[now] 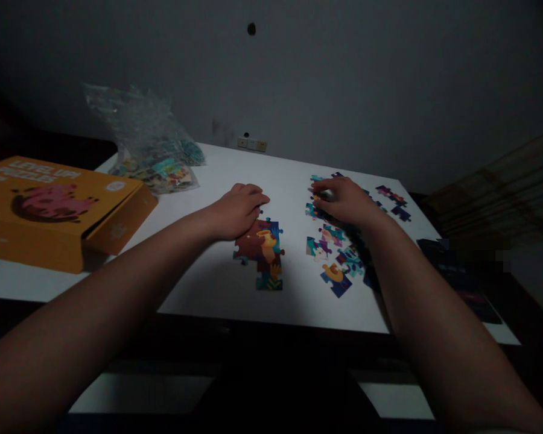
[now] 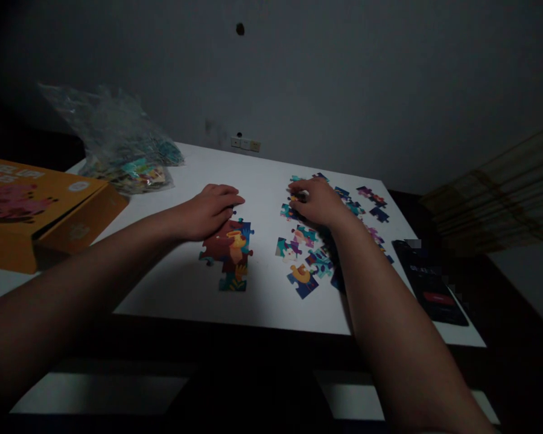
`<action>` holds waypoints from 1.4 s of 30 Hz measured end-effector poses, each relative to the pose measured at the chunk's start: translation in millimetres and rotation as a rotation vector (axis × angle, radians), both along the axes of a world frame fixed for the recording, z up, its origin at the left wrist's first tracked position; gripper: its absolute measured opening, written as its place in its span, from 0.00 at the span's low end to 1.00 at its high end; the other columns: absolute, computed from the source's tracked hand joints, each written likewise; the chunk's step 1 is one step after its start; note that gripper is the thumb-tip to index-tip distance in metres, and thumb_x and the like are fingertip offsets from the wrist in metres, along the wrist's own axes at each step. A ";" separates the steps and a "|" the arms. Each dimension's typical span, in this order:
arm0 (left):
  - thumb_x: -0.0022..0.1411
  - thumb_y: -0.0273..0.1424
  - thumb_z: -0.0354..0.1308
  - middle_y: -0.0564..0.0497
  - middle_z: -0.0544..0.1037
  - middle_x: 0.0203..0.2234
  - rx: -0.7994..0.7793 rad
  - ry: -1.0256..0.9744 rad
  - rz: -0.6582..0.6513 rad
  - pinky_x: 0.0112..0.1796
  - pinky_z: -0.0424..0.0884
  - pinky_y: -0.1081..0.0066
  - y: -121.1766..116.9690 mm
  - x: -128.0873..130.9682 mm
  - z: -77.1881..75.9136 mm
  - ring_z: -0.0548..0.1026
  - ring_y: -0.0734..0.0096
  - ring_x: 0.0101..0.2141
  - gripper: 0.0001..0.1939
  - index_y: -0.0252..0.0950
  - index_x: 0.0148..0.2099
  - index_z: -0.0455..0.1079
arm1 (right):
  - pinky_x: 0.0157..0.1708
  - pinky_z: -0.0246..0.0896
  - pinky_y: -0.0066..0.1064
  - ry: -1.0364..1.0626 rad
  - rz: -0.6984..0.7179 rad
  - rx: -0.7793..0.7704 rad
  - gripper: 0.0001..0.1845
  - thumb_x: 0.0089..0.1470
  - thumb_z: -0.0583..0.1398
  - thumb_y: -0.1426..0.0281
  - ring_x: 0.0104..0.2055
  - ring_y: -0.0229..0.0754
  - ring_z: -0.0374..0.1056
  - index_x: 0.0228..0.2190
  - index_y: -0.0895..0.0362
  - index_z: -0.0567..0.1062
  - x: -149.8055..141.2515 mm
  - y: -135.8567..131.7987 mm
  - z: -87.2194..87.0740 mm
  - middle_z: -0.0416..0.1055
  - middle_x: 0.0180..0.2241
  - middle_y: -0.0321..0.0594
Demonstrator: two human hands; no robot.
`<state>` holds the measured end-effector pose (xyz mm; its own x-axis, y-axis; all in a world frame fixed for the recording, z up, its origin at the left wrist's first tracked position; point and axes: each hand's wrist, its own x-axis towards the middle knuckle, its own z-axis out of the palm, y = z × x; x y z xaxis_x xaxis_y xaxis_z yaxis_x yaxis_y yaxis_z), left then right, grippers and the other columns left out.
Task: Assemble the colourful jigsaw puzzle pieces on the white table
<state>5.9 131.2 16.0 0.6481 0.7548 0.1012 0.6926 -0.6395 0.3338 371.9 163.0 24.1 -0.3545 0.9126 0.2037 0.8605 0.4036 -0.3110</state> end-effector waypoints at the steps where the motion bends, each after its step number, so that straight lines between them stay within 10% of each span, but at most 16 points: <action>1: 0.81 0.30 0.48 0.32 0.77 0.77 0.001 -0.003 0.000 0.78 0.65 0.34 -0.4 -0.1 0.1 0.70 0.37 0.76 0.32 0.33 0.78 0.78 | 0.74 0.75 0.65 0.024 -0.017 -0.018 0.23 0.64 0.69 0.63 0.62 0.66 0.85 0.57 0.53 0.92 -0.5 -0.8 0.1 0.90 0.59 0.54; 12: 0.80 0.30 0.50 0.33 0.80 0.74 0.043 -0.060 -0.020 0.76 0.68 0.37 1.4 -3.4 -5.5 0.73 0.40 0.74 0.29 0.36 0.75 0.81 | 0.57 0.85 0.58 0.243 -0.016 -0.140 0.27 0.61 0.70 0.67 0.48 0.59 0.86 0.61 0.52 0.86 -2.0 -10.9 -1.0 0.88 0.48 0.51; 22: 0.81 0.30 0.49 0.31 0.79 0.75 0.034 -0.053 -0.015 0.76 0.68 0.35 2.2 -4.2 -6.6 0.72 0.37 0.76 0.30 0.33 0.76 0.80 | 0.74 0.69 0.69 -0.024 -0.133 0.050 0.20 0.70 0.67 0.58 0.69 0.73 0.79 0.54 0.54 0.92 14.5 -7.8 -4.4 0.88 0.61 0.59; 28: 0.80 0.31 0.51 0.31 0.79 0.74 0.015 -0.074 -0.015 0.77 0.68 0.32 2.9 -4.0 -6.0 0.72 0.35 0.76 0.30 0.35 0.75 0.81 | 0.70 0.73 0.68 -0.053 -0.068 -0.025 0.18 0.68 0.70 0.60 0.62 0.68 0.82 0.55 0.51 0.91 4.6 -4.3 -14.1 0.87 0.57 0.57; 42: 0.80 0.33 0.53 0.33 0.82 0.72 0.031 -0.088 -0.015 0.76 0.69 0.36 -0.6 -1.0 -0.4 0.75 0.38 0.74 0.27 0.35 0.72 0.83 | 0.53 0.82 0.56 0.505 -0.058 -0.041 0.22 0.54 0.79 0.58 0.45 0.58 0.83 0.50 0.50 0.93 -12.0 -25.6 14.1 0.90 0.46 0.48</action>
